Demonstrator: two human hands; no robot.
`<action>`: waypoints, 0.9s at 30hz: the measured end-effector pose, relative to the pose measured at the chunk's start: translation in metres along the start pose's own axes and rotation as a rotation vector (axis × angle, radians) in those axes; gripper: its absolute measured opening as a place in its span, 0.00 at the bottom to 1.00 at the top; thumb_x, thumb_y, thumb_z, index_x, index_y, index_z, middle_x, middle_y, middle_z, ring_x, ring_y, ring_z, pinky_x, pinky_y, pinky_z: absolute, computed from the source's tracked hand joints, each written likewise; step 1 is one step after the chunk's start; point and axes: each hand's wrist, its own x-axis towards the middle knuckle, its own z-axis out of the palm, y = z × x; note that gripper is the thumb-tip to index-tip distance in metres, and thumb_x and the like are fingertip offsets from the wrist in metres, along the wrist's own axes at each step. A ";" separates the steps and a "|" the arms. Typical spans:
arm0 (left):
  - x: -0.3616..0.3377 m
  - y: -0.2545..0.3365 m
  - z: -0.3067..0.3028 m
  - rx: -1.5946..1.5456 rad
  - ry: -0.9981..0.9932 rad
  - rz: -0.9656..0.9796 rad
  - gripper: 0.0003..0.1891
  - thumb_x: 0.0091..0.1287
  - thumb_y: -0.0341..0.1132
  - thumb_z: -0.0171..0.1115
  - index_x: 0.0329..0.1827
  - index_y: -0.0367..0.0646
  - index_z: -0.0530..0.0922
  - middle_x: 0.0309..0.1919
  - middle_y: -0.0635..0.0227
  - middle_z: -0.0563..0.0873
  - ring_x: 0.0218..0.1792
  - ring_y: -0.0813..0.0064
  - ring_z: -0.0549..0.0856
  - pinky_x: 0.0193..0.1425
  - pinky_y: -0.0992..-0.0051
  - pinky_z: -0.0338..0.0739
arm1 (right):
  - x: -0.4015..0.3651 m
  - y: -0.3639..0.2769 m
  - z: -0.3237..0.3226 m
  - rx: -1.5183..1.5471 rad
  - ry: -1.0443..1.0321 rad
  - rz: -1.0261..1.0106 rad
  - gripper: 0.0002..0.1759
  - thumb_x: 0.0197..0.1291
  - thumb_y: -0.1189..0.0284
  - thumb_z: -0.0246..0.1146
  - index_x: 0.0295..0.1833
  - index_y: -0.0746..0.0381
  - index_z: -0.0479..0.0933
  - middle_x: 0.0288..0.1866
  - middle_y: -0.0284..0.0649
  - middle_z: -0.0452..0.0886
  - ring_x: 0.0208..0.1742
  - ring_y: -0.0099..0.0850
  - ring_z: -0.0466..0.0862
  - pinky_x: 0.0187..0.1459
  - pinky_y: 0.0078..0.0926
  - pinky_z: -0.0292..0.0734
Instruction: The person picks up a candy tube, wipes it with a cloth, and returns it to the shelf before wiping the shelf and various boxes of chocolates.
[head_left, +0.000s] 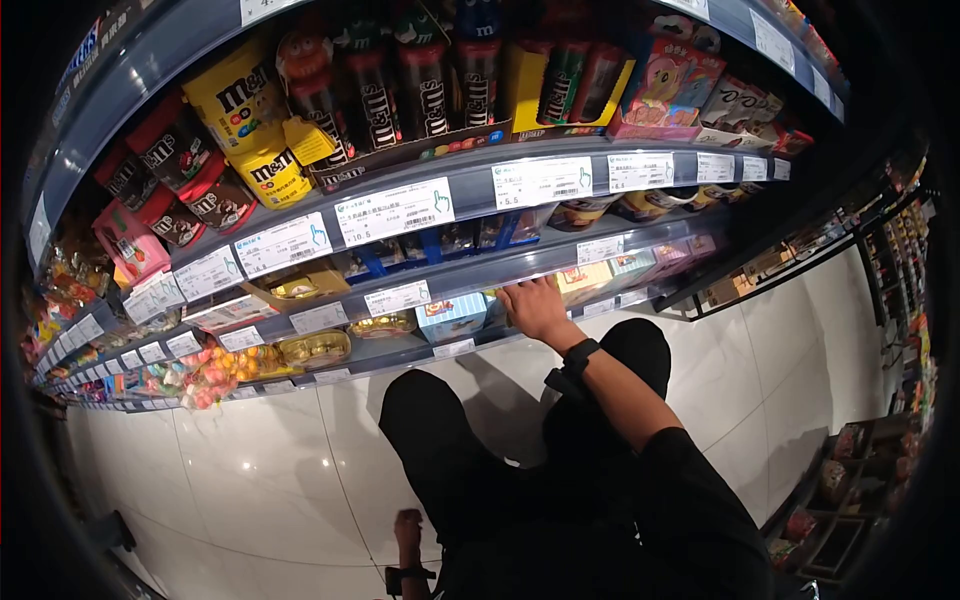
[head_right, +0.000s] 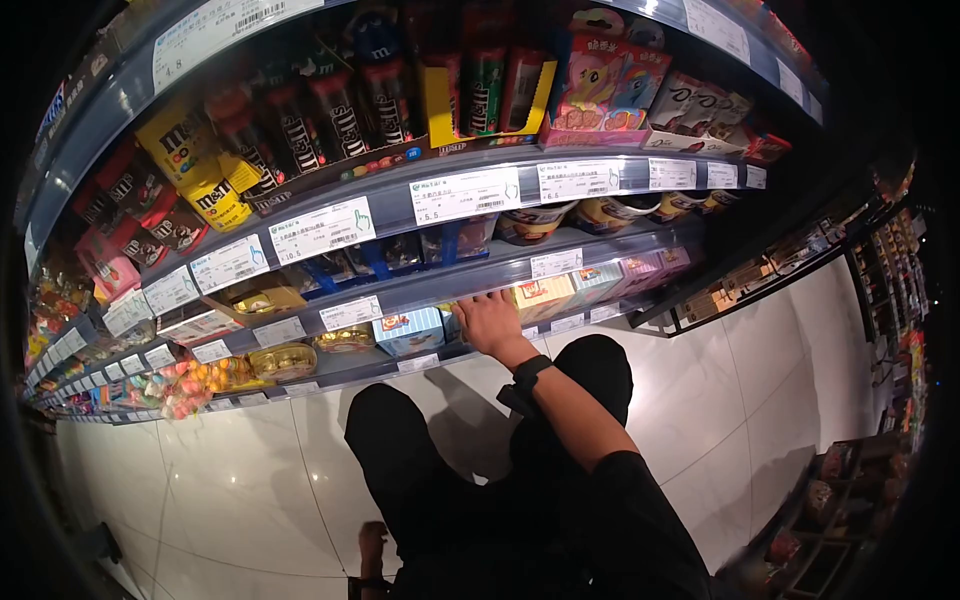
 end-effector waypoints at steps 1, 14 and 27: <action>-0.003 -0.055 -0.004 0.162 -0.216 -0.056 0.14 0.71 0.41 0.59 0.44 0.39 0.83 0.38 0.62 0.88 0.37 0.69 0.87 0.39 0.68 0.81 | 0.000 -0.001 -0.001 0.001 -0.002 0.000 0.23 0.79 0.53 0.50 0.63 0.53 0.82 0.59 0.47 0.87 0.65 0.53 0.80 0.71 0.54 0.64; -0.028 -0.105 0.034 0.134 -0.498 -0.367 0.19 0.76 0.48 0.59 0.57 0.44 0.85 0.47 0.63 0.90 0.46 0.63 0.89 0.48 0.57 0.84 | -0.002 -0.005 -0.005 -0.021 -0.017 0.017 0.23 0.80 0.54 0.50 0.59 0.55 0.84 0.55 0.47 0.88 0.62 0.52 0.82 0.70 0.54 0.65; -0.036 -0.101 0.033 0.060 -0.494 -0.413 0.21 0.77 0.50 0.58 0.60 0.45 0.84 0.51 0.64 0.90 0.50 0.63 0.89 0.52 0.55 0.84 | -0.003 -0.002 -0.001 -0.037 0.033 -0.016 0.23 0.80 0.53 0.49 0.65 0.55 0.79 0.60 0.48 0.87 0.66 0.53 0.78 0.72 0.54 0.62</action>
